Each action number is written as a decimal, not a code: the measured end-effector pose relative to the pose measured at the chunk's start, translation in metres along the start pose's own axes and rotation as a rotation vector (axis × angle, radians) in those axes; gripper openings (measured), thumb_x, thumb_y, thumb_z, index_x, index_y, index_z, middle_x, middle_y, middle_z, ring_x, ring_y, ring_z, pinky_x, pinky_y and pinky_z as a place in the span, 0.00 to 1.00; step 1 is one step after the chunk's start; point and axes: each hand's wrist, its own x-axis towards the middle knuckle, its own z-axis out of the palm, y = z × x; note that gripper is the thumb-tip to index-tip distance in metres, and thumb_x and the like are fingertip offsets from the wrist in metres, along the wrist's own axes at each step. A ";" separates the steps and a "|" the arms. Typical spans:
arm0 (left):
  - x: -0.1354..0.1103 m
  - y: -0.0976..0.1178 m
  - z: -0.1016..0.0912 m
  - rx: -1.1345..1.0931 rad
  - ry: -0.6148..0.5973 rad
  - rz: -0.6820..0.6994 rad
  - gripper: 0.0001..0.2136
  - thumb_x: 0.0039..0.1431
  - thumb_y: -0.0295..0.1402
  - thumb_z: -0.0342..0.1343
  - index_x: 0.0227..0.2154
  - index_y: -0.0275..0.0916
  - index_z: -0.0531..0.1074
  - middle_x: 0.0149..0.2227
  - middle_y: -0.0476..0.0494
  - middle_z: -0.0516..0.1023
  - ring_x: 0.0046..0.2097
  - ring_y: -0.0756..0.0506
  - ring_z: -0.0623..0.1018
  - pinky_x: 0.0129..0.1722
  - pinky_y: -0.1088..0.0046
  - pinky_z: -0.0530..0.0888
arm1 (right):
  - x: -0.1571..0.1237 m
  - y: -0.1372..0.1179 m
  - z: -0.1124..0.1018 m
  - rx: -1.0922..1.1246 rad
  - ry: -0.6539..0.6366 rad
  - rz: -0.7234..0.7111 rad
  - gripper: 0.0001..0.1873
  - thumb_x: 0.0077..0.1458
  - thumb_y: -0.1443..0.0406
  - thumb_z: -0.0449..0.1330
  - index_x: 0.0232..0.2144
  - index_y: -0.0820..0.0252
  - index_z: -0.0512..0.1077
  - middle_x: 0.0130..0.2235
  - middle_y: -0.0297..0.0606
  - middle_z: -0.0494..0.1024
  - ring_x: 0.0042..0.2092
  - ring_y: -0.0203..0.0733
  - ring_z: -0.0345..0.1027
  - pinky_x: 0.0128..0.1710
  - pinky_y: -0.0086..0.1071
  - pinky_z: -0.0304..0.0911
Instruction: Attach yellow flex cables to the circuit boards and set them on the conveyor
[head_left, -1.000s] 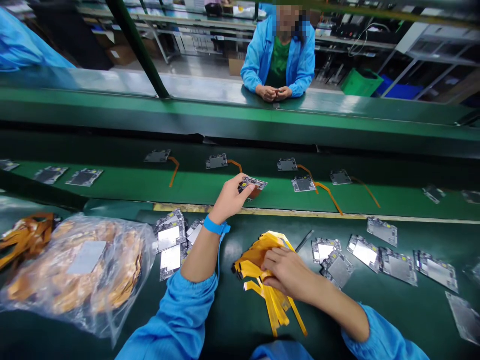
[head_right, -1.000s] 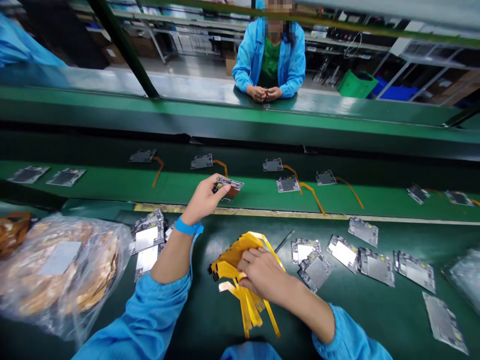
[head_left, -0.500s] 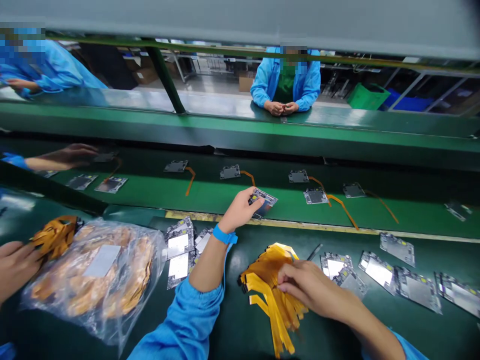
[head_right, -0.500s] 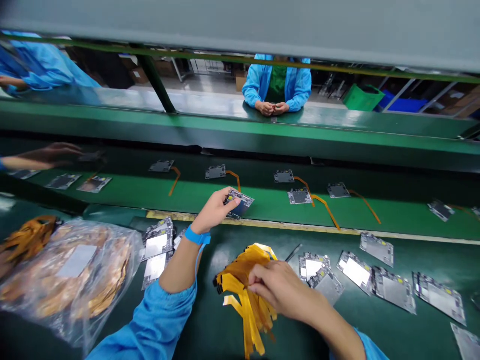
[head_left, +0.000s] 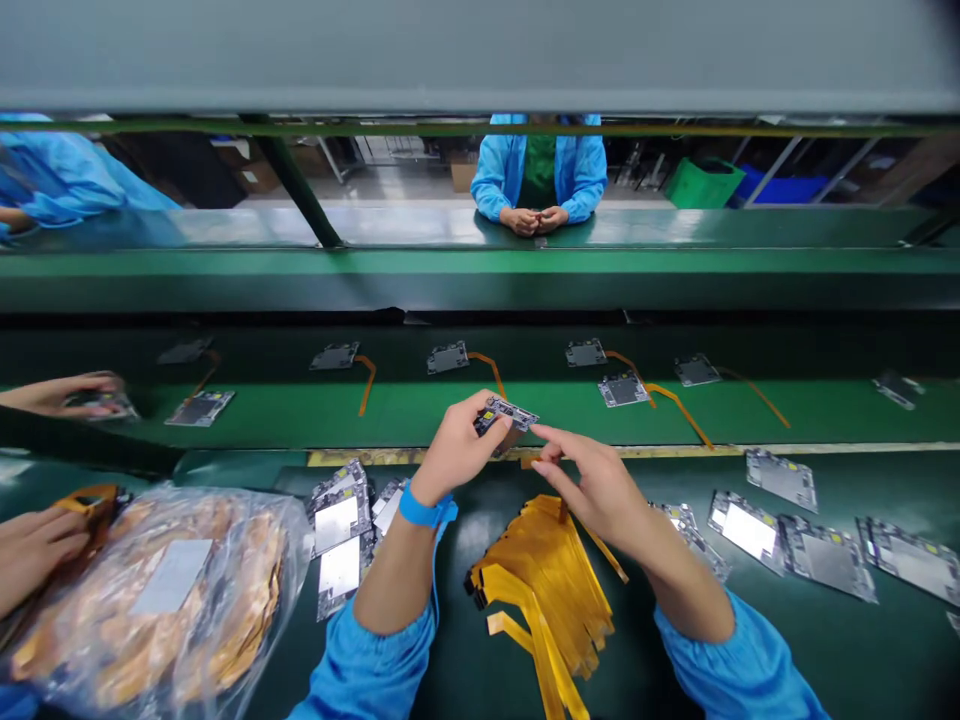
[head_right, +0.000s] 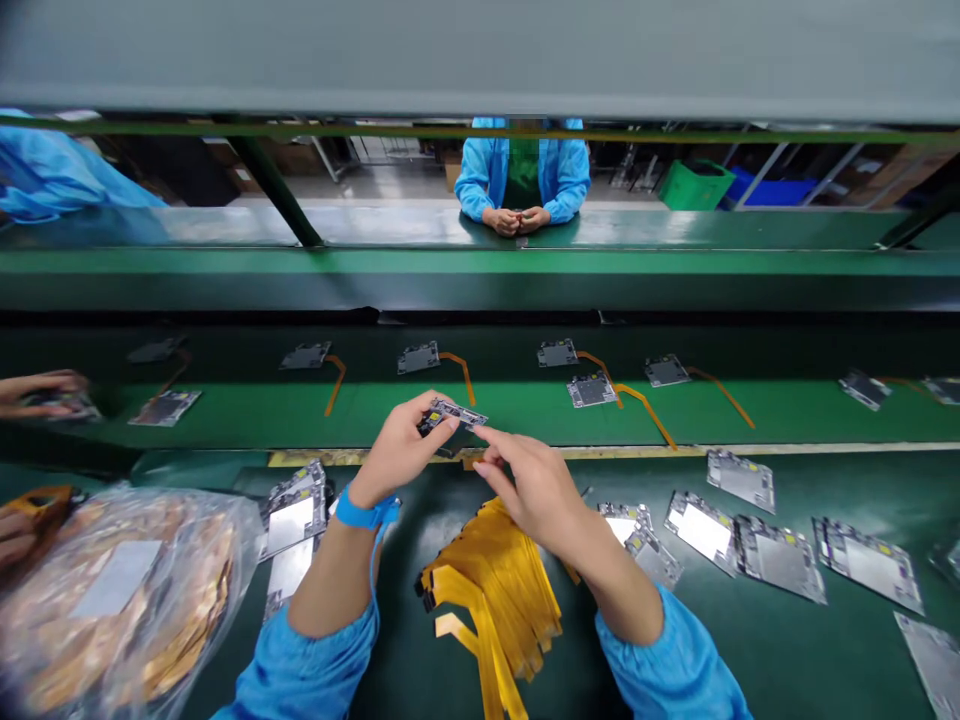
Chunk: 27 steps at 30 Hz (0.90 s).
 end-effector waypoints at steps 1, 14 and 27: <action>-0.001 0.002 0.001 0.022 0.003 0.017 0.07 0.63 0.36 0.54 0.32 0.38 0.71 0.31 0.48 0.76 0.33 0.47 0.74 0.35 0.73 0.69 | 0.000 0.002 0.003 -0.025 0.022 -0.011 0.19 0.70 0.64 0.54 0.61 0.57 0.68 0.36 0.36 0.80 0.37 0.41 0.76 0.43 0.36 0.72; -0.007 0.011 0.007 0.142 -0.030 0.095 0.07 0.67 0.35 0.53 0.35 0.39 0.73 0.34 0.46 0.80 0.36 0.46 0.78 0.38 0.72 0.71 | -0.003 0.010 0.013 -0.082 0.077 -0.056 0.23 0.70 0.65 0.54 0.65 0.58 0.63 0.35 0.36 0.80 0.37 0.42 0.76 0.42 0.38 0.74; -0.006 0.014 0.006 0.144 0.057 0.075 0.07 0.66 0.36 0.52 0.36 0.39 0.71 0.31 0.48 0.79 0.33 0.47 0.76 0.35 0.73 0.70 | -0.008 -0.010 0.021 -0.059 -0.078 -0.096 0.13 0.71 0.63 0.55 0.52 0.59 0.75 0.39 0.41 0.84 0.39 0.44 0.78 0.43 0.38 0.73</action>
